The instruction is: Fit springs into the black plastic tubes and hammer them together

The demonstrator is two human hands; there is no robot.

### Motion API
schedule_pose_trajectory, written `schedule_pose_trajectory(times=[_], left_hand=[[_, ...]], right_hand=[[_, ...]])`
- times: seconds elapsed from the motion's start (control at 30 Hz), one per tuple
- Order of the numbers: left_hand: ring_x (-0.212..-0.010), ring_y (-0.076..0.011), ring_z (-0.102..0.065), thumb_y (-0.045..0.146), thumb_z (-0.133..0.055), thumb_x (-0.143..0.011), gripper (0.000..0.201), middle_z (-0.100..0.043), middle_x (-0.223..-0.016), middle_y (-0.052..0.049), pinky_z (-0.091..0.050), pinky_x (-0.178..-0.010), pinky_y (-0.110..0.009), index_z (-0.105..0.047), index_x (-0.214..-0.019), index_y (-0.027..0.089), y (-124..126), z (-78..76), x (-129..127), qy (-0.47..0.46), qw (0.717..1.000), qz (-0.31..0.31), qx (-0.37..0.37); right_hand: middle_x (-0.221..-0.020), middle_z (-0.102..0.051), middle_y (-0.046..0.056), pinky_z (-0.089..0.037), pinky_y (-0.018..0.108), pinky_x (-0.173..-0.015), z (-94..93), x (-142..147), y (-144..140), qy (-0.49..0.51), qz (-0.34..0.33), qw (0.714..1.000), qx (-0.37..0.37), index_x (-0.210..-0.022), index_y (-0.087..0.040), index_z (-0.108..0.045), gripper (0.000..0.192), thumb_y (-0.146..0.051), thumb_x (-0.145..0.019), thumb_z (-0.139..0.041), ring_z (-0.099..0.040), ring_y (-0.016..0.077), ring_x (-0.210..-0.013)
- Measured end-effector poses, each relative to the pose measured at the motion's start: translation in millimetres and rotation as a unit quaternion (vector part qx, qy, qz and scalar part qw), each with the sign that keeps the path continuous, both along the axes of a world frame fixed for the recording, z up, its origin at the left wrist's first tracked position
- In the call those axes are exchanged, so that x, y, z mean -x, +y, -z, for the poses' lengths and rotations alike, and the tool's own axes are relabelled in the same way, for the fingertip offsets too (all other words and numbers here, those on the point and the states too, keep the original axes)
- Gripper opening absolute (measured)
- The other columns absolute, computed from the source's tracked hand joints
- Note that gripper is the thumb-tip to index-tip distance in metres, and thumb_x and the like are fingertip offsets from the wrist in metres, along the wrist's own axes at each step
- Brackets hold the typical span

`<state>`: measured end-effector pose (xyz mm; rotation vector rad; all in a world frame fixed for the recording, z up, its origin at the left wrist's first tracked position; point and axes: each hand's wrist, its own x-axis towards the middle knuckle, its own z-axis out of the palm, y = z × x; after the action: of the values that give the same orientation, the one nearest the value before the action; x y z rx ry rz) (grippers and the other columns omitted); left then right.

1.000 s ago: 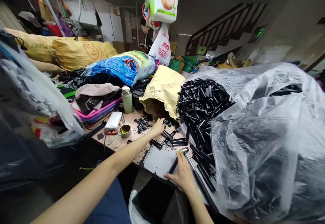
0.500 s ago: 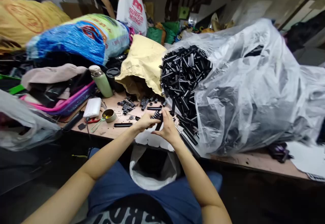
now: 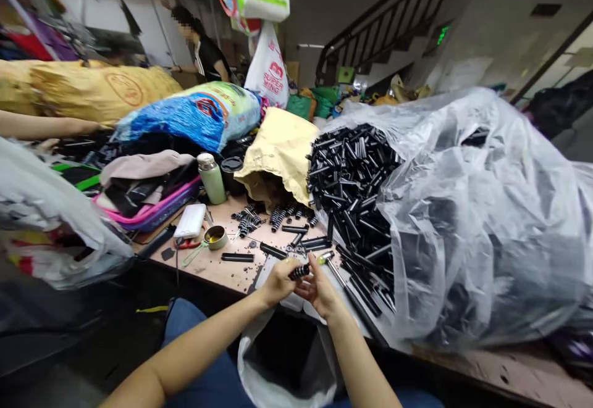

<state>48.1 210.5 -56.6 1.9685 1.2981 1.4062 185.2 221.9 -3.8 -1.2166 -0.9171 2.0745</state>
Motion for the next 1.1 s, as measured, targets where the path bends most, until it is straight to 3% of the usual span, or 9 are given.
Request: schedule_pose_trajectory(times=[0.13, 0.23, 0.37, 0.43, 0.53, 0.67, 0.8, 0.93, 1.1], left_hand=[[-0.074, -0.0189, -0.06, 0.019, -0.057, -0.076, 0.008, -0.065, -0.077, -0.008, -0.047, -0.071, -0.03, -0.064, -0.079, 0.016, -5.3, -2.3, -3.8, -0.012, 1.0, -0.011, 0.021], [-0.066, -0.0151, -0.056, 0.021, -0.06, -0.074, 0.007, -0.062, -0.069, -0.004, -0.044, -0.064, -0.027, -0.061, -0.069, 0.016, -7.6, -16.2, -0.7, -0.101, 0.988, -0.006, 0.113], [-0.043, -0.0074, -0.04, 0.024, -0.066, -0.066, 0.014, -0.047, -0.049, 0.006, -0.031, -0.045, -0.021, -0.055, -0.064, 0.015, -5.5, -30.6, 5.1, -0.236, 0.915, 0.058, 0.322], [-0.037, -0.0061, -0.035, 0.026, -0.07, -0.061, 0.021, -0.043, -0.045, 0.008, -0.024, -0.039, -0.02, -0.052, -0.062, 0.016, -5.2, -32.2, 6.0, -0.256, 0.885, 0.094, 0.378], [-0.035, -0.0061, -0.034, 0.031, -0.073, -0.06, 0.028, -0.04, -0.042, 0.008, -0.021, -0.037, -0.02, -0.048, -0.06, 0.017, -6.0, -28.5, 4.1, -0.256, 0.873, 0.113, 0.399], [-0.048, -0.0101, -0.047, 0.036, -0.071, -0.069, 0.025, -0.054, -0.055, 0.003, -0.038, -0.047, -0.023, -0.059, -0.069, 0.014, -1.2, -13.3, 1.8, -0.179, 0.917, 0.083, 0.348], [-0.101, -0.0217, -0.058, 0.035, -0.059, -0.085, 0.034, -0.065, -0.109, -0.01, -0.046, -0.091, -0.036, -0.061, -0.113, 0.015, 8.4, 9.9, 0.5, 0.023, 0.981, -0.041, 0.186], [-0.113, -0.0268, -0.051, 0.031, -0.055, -0.089, 0.04, -0.06, -0.115, -0.012, -0.043, -0.096, -0.043, -0.053, -0.126, 0.018, 5.1, 25.8, -4.2, 0.233, 0.961, -0.082, 0.125], [-0.105, -0.0276, -0.051, 0.028, -0.054, -0.088, 0.038, -0.057, -0.112, -0.012, -0.042, -0.092, -0.043, -0.052, -0.125, 0.018, -20.5, 28.9, 6.3, 0.294, 0.937, -0.152, 0.114]], right_hand=[[-0.086, -0.069, 0.009, -0.053, 0.044, -0.086, 8.9, -1.6, 0.9, -0.028, -0.042, 0.998, -0.04, -0.098, -0.02, -0.057, 0.063, -0.077, -0.079, -0.037, -0.069, 0.0231, -0.083], [-0.118, -0.062, 0.016, -0.049, 0.051, -0.092, 16.9, -12.2, 1.8, -0.117, -0.022, 0.974, -0.192, -0.119, -0.02, -0.053, 0.074, -0.079, -0.077, -0.036, -0.061, 0.0305, -0.11], [-0.151, -0.031, 0.015, -0.03, 0.055, -0.111, 22.7, -33.8, 2.3, -0.305, -0.077, 0.788, -0.529, -0.143, -0.023, -0.033, 0.102, -0.064, -0.059, -0.073, -0.03, 0.0355, -0.139], [-0.153, -0.027, 0.015, -0.024, 0.053, -0.114, 23.1, -42.0, 2.0, -0.348, -0.148, 0.702, -0.604, -0.147, -0.022, -0.023, 0.111, -0.055, -0.057, -0.079, -0.025, 0.0344, -0.141], [-0.152, -0.029, 0.015, -0.029, 0.051, -0.113, 25.4, -47.3, 2.1, -0.379, -0.181, 0.645, -0.639, -0.149, -0.021, -0.017, 0.11, -0.044, -0.06, -0.079, -0.028, 0.033, -0.14], [-0.147, -0.036, 0.017, -0.031, 0.05, -0.113, 39.5, -49.0, 5.1, -0.417, -0.145, 0.633, -0.636, -0.146, -0.017, -0.021, 0.1, -0.031, -0.062, -0.073, -0.033, 0.0327, -0.138], [-0.14, -0.043, 0.018, -0.033, 0.052, -0.11, 68.7, -55.4, 9.2, -0.446, -0.102, 0.674, -0.58, -0.141, -0.016, -0.028, 0.094, -0.04, -0.062, -0.073, -0.038, 0.0347, -0.134], [-0.134, -0.048, 0.017, -0.036, 0.055, -0.107, 96.3, -68.3, 16.4, -0.452, -0.079, 0.696, -0.552, -0.135, -0.018, -0.036, 0.091, -0.05, -0.059, -0.074, -0.045, 0.0371, -0.127], [-0.133, -0.049, 0.017, -0.036, 0.055, -0.106, 103.0, -86.4, 32.0, -0.474, -0.039, 0.682, -0.556, -0.133, -0.016, -0.039, 0.089, -0.052, -0.059, -0.073, -0.046, 0.037, -0.125]])
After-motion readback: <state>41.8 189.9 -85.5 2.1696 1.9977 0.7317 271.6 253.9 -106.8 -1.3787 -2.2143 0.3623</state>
